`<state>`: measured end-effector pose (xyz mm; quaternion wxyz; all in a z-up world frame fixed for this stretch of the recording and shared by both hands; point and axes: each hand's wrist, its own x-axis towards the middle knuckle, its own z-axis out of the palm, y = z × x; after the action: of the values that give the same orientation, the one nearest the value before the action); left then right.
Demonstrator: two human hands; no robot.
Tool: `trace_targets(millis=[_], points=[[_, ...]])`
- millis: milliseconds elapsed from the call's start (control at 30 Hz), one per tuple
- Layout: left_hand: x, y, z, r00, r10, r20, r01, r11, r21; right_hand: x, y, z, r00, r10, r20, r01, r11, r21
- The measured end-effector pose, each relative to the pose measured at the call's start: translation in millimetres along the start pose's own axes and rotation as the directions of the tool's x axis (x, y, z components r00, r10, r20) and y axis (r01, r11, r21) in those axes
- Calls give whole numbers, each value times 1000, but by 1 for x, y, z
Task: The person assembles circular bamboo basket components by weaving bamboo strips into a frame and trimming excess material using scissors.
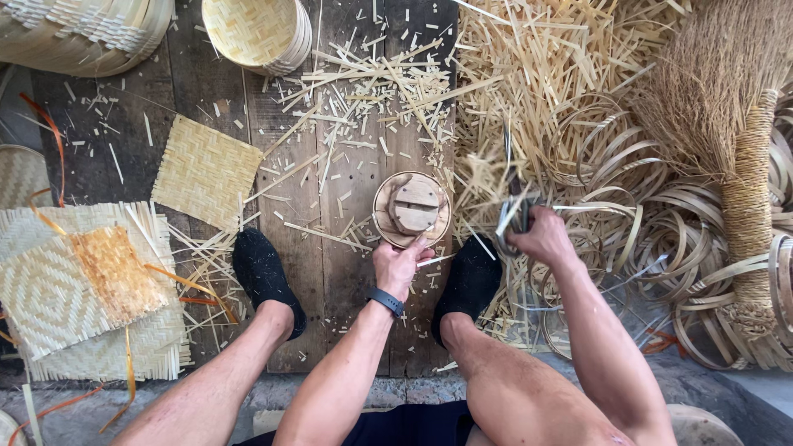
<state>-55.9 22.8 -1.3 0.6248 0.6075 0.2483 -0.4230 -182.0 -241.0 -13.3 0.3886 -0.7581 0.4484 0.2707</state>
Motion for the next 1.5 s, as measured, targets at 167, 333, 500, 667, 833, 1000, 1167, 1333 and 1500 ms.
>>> trace_targets(millis=[167,333,500,667,833,1000,1167,1333,1500], points=[[-2,-9,12,1000,11,6,-10,996,-84,-46,2,11,942,-270,-197,196,924,-328],[-3,-8,10,999,-33,7,33,999,-21,-48,-12,9,875,-468,-122,360,798,-483],[-3,-4,13,999,-54,-4,54,999,-1,-39,-15,14,945,-321,-63,236,802,-549],[-1,-5,11,998,-53,17,54,998,-39,-32,-6,13,911,-399,-106,287,796,-533],[2,-4,6,997,-73,33,75,996,-45,-24,-3,15,966,-247,-79,188,878,-440],[5,-3,-3,1000,1,-12,-1,1000,14,3,0,24,970,86,-226,-123,980,-159],[15,16,-13,969,244,23,-245,966,78,4,-10,28,712,-346,-611,277,938,-208],[4,44,-22,861,471,194,-446,512,735,-21,-80,47,915,-372,-154,394,754,526],[-10,65,-14,697,565,442,-711,622,328,-50,-125,56,939,-309,-149,338,762,552]])
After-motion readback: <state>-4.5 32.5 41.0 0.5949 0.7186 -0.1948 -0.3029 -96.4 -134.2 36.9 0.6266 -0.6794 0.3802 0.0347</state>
